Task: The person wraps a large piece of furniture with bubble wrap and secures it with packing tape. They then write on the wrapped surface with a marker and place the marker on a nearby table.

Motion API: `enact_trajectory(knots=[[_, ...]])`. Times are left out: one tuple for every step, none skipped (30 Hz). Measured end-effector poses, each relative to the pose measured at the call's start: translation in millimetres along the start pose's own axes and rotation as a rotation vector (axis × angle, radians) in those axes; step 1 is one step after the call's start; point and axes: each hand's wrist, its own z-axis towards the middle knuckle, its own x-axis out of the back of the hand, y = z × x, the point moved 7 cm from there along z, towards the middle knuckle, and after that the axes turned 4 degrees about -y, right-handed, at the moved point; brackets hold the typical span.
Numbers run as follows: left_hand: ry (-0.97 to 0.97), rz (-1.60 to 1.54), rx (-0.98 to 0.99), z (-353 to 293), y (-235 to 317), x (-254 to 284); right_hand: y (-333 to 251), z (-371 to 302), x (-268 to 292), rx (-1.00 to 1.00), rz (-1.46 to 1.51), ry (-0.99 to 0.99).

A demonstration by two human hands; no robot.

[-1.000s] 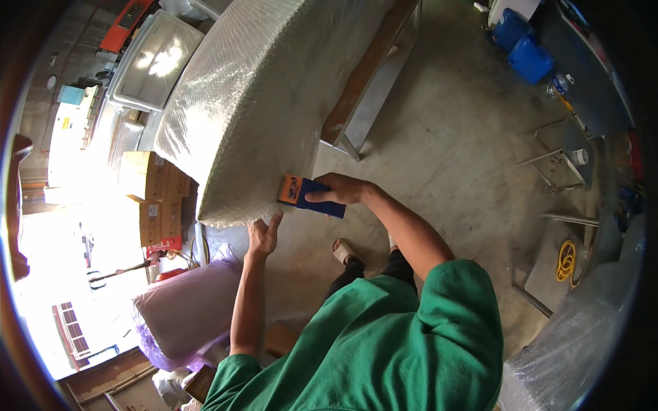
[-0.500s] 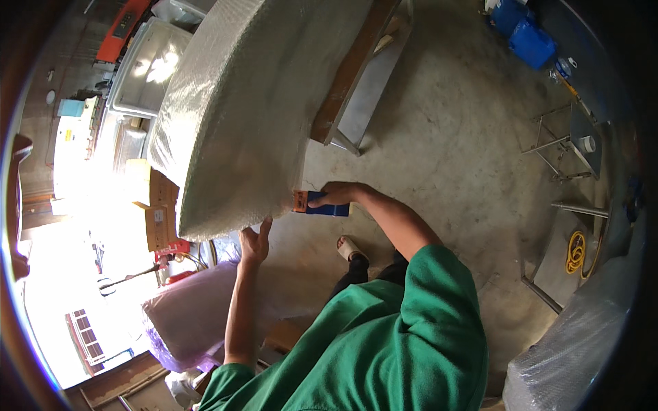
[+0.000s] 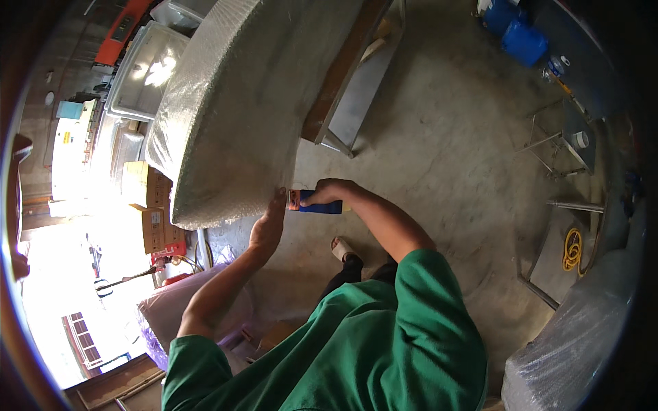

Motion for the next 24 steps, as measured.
enact_trajectory(knots=[[-0.027,0.012,-0.013,3.1,-2.2,0.1,-3.0,0.4,7.9,-0.035,-0.077,0.02],[-0.055,0.021,-0.03,4.6,-3.4,-1.0,-16.0,-7.4,19.0,-0.072,-0.151,0.035],[-0.087,0.021,-0.056,0.8,1.6,0.6,-30.1,-18.0,22.3,-0.11,-0.223,0.038],[-0.105,0.008,-0.05,-1.6,2.1,1.2,-41.0,-23.3,27.5,-0.147,-0.295,0.051],[-0.11,0.009,-0.04,1.8,-1.0,2.0,-36.6,-17.9,27.9,-0.283,-0.57,0.146],[-0.108,0.012,-0.036,5.6,-2.6,3.6,-13.4,-4.8,14.9,-0.365,-0.721,0.059],[-0.094,0.039,-0.023,9.0,-3.9,3.8,12.4,12.1,-0.8,-0.445,-0.862,-0.035],[-0.103,0.039,-0.008,7.4,3.8,-2.8,18.3,-0.3,-5.1,-0.389,-0.745,-0.101],[-0.111,0.033,0.013,8.3,11.2,-6.5,26.6,-14.5,-8.8,-0.348,-0.618,-0.169],[-0.122,0.028,0.016,8.3,17.4,-8.7,42.3,-25.8,-18.5,-0.321,-0.411,-0.142],[-0.126,0.033,0.021,9.8,18.4,-10.1,59.4,-34.0,-34.5,-0.293,-0.199,-0.102],[-0.118,0.047,0.033,17.7,12.2,-7.5,79.3,-33.0,-55.4,-0.224,-0.143,-0.099],[-0.123,0.052,0.0,17.2,19.9,-11.6,83.3,-58.2,-69.7,-0.216,0.001,-0.019],[-0.115,0.07,-0.038,15.5,22.7,-11.6,91.4,-73.2,-86.0,-0.227,0.117,0.056],[-0.103,0.091,-0.073,15.0,24.3,-12.7,100.1,-83.2,-110.3,-0.203,0.388,0.032],[-0.08,0.103,-0.077,11.8,28.7,-19.2,86.0,-111.7,-117.3,-0.228,0.59,0.031],[-0.032,0.131,-0.081,13.2,27.0,-20.8,88.1,-117.6,-139.0,-0.207,0.793,0.076],[0.006,0.159,-0.081,12.8,26.9,-23.2,89.4,-118.8,-157.2,-0.177,0.988,0.116],[0.031,-0.062,-0.079,13.4,28.3,-25.5,80.4,-126.8,-163.5,-0.142,1.101,0.148],[0.054,-0.288,-0.081,10.5,32.8,-28.1,65.5,-138.2,-168.4,-0.108,1.214,0.174],[0.089,-0.499,-0.094,11.3,24.0,-18.7,59.4,-141.8,-171.4,-0.072,1.211,0.226],[0.057,-0.833,-0.075,9.9,17.2,-12.1,55.9,-140.5,-175.2,-0.013,1.14,0.288],[0.039,-1.167,-0.07,4.9,-3.2,17.6,52.9,-142.3,-173.5,0.05,1.043,0.445],[0.006,-1.497,-0.068,-0.9,-12.9,31.1,43.5,-143.8,-171.8,0.113,0.938,0.595]])
